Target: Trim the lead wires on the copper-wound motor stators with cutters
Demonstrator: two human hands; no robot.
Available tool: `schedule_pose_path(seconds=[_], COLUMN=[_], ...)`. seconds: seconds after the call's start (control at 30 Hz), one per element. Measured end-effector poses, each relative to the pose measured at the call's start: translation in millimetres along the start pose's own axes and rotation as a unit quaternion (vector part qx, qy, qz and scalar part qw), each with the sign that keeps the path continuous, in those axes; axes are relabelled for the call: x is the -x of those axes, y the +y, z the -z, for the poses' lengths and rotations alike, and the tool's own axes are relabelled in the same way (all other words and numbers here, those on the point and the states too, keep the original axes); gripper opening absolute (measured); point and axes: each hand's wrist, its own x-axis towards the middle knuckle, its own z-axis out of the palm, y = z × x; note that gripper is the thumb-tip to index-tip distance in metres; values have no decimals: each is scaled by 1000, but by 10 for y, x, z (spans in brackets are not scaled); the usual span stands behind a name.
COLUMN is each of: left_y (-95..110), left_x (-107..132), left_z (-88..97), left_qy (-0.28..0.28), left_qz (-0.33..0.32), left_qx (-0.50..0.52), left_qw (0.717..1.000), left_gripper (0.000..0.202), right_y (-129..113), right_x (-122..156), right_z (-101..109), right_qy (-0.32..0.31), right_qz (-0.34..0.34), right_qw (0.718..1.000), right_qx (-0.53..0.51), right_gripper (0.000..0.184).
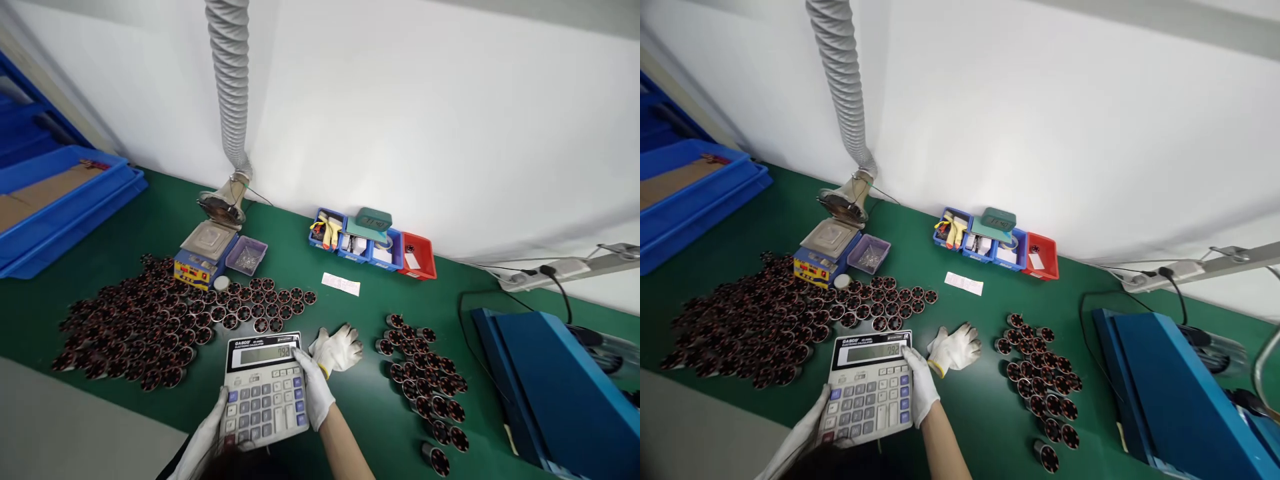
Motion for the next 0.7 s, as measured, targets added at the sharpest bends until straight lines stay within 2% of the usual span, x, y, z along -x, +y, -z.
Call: schedule_pose_path(seconds=[0.1,0.23,0.33,0.4,0.5,0.57,0.7], left_y=[40,82,98,102,93,82,78], left_x=[84,178,256,290,300,299,338], left_z=[7,24,-7,-32,-30,-5,28], left_qy=[-27,-93,-81,-62,-77,-91,-73], left_qz=[27,0,-19,-2,12,-3,-46], left_qx=[48,77,76,79,91,87,46], left_qw=[998,993,994,995,993,992,995], left_gripper=[71,76,75,74,69,65,66], right_y=[67,130,134,130,136,152,175], right_x=[43,62,62,63,67,70,71], right_z=[-8,-31,-78,-108,-134,-138,-141], right_qy=[-26,-58,-71,-76,-76,-66,-49], right_qz=[6,22,27,33,36,42,57], right_qw=[1000,998,995,994,992,992,991], right_qx=[7,27,61,76,89,101,111], right_gripper=[34,41,40,39,37,37,49])
